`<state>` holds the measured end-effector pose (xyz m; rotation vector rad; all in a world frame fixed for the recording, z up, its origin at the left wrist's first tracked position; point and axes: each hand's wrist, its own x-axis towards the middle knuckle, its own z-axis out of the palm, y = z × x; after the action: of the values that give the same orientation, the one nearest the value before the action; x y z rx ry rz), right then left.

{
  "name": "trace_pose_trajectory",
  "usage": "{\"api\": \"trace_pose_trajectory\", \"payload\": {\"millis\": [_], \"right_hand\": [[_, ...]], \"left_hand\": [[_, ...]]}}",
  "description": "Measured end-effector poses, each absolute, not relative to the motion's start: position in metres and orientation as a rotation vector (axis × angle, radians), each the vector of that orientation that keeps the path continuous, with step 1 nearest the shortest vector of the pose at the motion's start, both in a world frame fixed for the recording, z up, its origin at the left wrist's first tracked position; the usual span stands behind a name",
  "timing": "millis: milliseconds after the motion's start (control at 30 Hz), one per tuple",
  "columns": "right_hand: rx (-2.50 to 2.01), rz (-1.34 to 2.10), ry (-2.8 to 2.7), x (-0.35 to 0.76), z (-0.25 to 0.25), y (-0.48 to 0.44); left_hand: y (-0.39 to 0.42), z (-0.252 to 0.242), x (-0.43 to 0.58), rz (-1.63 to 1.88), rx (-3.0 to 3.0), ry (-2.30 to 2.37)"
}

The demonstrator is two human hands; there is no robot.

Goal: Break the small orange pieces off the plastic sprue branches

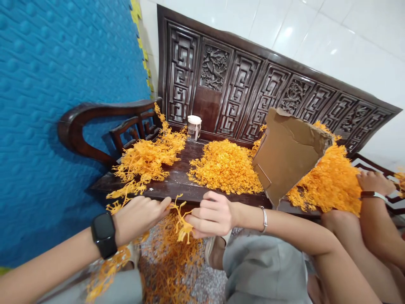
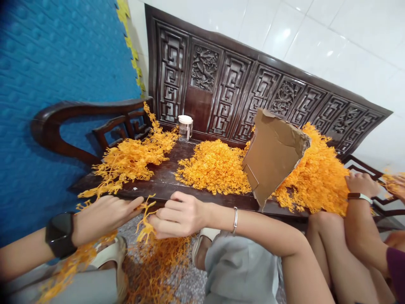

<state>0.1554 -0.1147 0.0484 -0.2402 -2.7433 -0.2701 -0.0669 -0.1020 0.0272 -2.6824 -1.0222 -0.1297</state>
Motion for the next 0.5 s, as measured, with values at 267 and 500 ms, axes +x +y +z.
{"api": "trace_pose_trajectory", "payload": {"millis": [267,500], "right_hand": [[-0.677,0.24,-2.871,0.157,0.038,-0.108],[-0.88,0.684,-2.643,0.178,0.05,-0.102]], "left_hand": [[-0.101,0.033,-0.079,-0.022,-2.638,-1.005],[-0.122,0.046,-0.079,0.086,-2.777,-0.976]]}}
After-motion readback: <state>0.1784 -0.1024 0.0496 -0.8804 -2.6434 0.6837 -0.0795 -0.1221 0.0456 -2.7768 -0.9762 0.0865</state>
